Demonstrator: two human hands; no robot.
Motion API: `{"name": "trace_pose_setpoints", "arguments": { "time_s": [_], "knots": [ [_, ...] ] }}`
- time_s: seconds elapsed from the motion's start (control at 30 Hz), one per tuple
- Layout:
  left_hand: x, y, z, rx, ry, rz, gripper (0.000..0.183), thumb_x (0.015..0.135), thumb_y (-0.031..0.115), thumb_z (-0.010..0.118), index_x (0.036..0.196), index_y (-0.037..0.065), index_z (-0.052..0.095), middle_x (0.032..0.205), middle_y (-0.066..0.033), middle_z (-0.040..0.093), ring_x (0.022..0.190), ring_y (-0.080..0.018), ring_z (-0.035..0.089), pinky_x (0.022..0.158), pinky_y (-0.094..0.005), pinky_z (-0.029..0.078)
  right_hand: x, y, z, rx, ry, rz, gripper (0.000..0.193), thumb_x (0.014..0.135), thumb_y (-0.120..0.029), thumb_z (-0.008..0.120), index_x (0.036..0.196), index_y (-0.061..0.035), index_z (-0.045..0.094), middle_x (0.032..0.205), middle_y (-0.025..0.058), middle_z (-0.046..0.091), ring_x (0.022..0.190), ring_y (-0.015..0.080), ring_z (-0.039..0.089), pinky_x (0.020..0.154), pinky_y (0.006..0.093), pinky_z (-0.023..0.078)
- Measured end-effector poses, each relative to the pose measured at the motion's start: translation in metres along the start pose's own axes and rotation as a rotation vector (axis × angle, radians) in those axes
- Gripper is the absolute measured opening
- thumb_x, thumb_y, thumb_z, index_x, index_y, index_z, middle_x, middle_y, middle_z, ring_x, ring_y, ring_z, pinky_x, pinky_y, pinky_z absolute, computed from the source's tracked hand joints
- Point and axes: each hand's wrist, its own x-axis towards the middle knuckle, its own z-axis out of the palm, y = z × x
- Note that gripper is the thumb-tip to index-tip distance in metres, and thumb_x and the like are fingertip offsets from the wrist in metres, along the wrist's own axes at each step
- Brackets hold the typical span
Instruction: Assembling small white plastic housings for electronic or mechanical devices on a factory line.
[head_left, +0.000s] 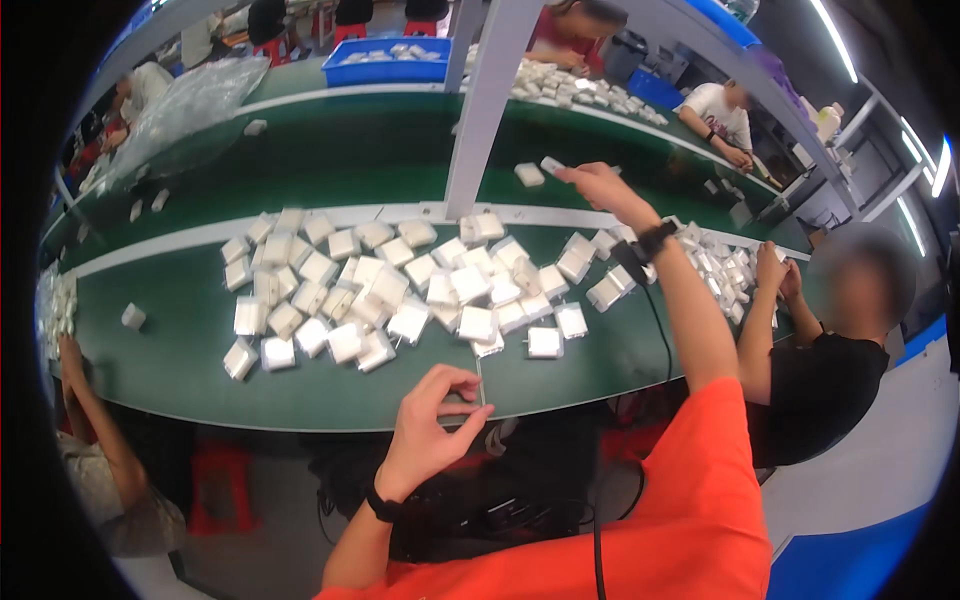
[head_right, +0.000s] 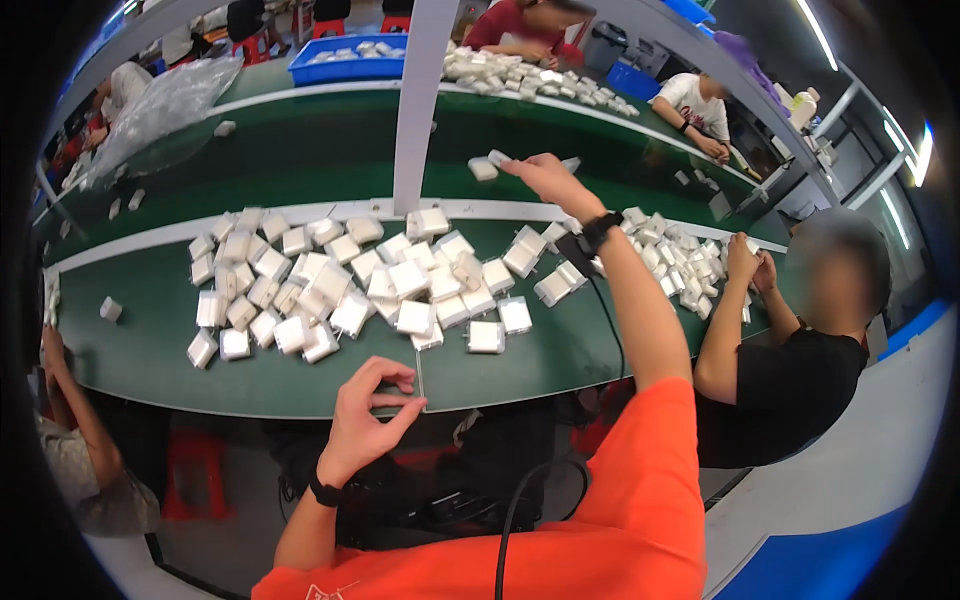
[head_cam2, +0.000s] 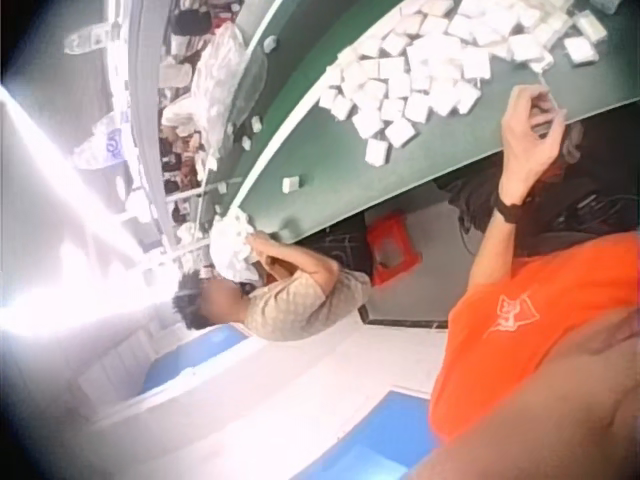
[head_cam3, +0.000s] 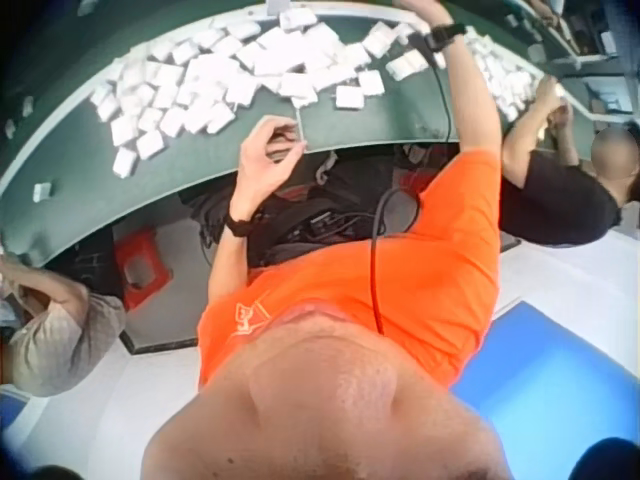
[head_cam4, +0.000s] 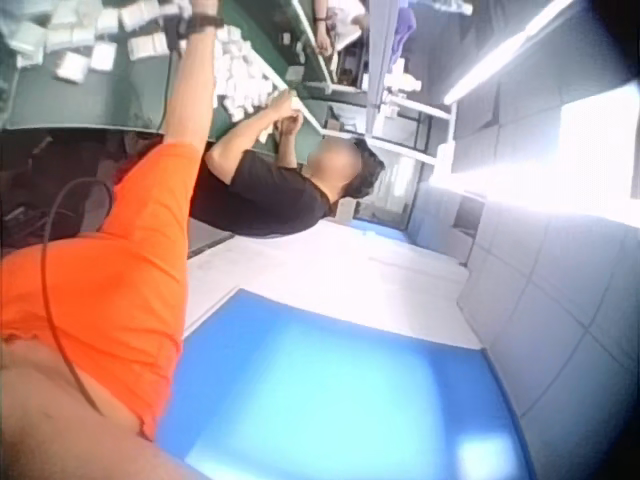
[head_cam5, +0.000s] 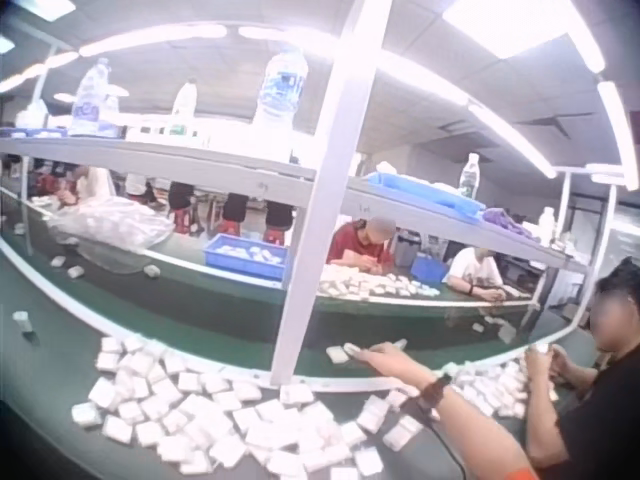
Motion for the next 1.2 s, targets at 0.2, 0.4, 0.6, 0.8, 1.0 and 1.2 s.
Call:
{"name": "trace_pose_setpoints", "arguments": {
  "time_s": [0.2,0.4,0.6,0.8,1.0,1.2],
  "knots": [
    [0.011,0.007,0.004,0.01,0.026,0.021,0.058,0.079,-0.002,0.095,0.131,-0.001,0.067,0.128,-0.0096,0.061,0.11,-0.0171,0.068,0.079,-0.0279,0.07,-0.215,-0.042,0.054,0.649,-0.294,-0.042,0.036,0.113,-0.043,0.065,0.103,-0.0083,0.064,0.077,-0.0112,0.04,0.066,0.0011,0.032,0.057,0.024,0.025],
    [0.006,-0.008,0.006,0.081,0.067,0.166,0.081,0.07,0.007,0.102,0.143,0.005,0.067,0.139,-0.0106,0.061,0.111,-0.0176,0.068,0.07,-0.0264,0.067,-0.287,-0.019,0.154,0.929,-0.448,0.073,0.044,0.118,-0.037,0.061,0.14,0.0007,0.065,0.085,-0.0084,0.054,0.07,0.0018,0.043,0.061,0.0229,0.035],
    [0.001,-0.021,0.02,0.23,0.163,0.258,0.065,0.074,0.001,0.095,0.135,0.007,0.074,0.13,-0.0097,0.068,0.098,-0.0177,0.07,0.064,-0.0249,0.063,-0.305,-0.022,0.173,0.746,-0.383,0.012,0.038,0.115,-0.028,0.067,0.137,0.0039,0.066,0.095,-0.0046,0.067,0.076,0.0006,0.048,0.066,0.0216,0.042],
    [-0.001,-0.014,0.014,0.285,0.077,0.202,0.054,0.077,0.003,0.094,0.129,0.004,0.078,0.111,-0.0083,0.077,0.081,-0.0164,0.066,0.061,-0.0267,0.056,-0.314,-0.02,0.162,0.459,-0.158,-0.108,0.031,0.104,-0.014,0.08,0.13,-0.0005,0.069,0.073,-0.009,0.037,0.067,0.0027,0.031,0.059,0.0253,0.028],
    [0.001,-0.013,0.012,0.312,0.014,0.143,0.056,0.077,0.008,0.096,0.129,0.005,0.078,0.104,-0.0067,0.078,0.073,-0.0169,0.063,0.063,-0.029,0.052,-0.303,-0.017,0.156,0.325,0.125,-0.274,0.02,0.099,-0.003,0.081,0.119,-0.0039,0.08,0.069,-0.0095,0.031,0.064,0.0036,0.027,0.057,0.0251,0.023],
    [0.0,-0.014,0.013,0.318,0.027,0.165,0.056,0.076,0.011,0.097,0.128,0.005,0.078,0.097,-0.0063,0.077,0.072,-0.0174,0.062,0.063,-0.0296,0.052,-0.297,-0.023,0.167,0.407,0.087,-0.316,0.017,0.1,-0.003,0.08,0.117,-0.0034,0.081,0.067,-0.0095,0.032,0.062,0.0033,0.027,0.056,0.0259,0.023]
  ]
}}
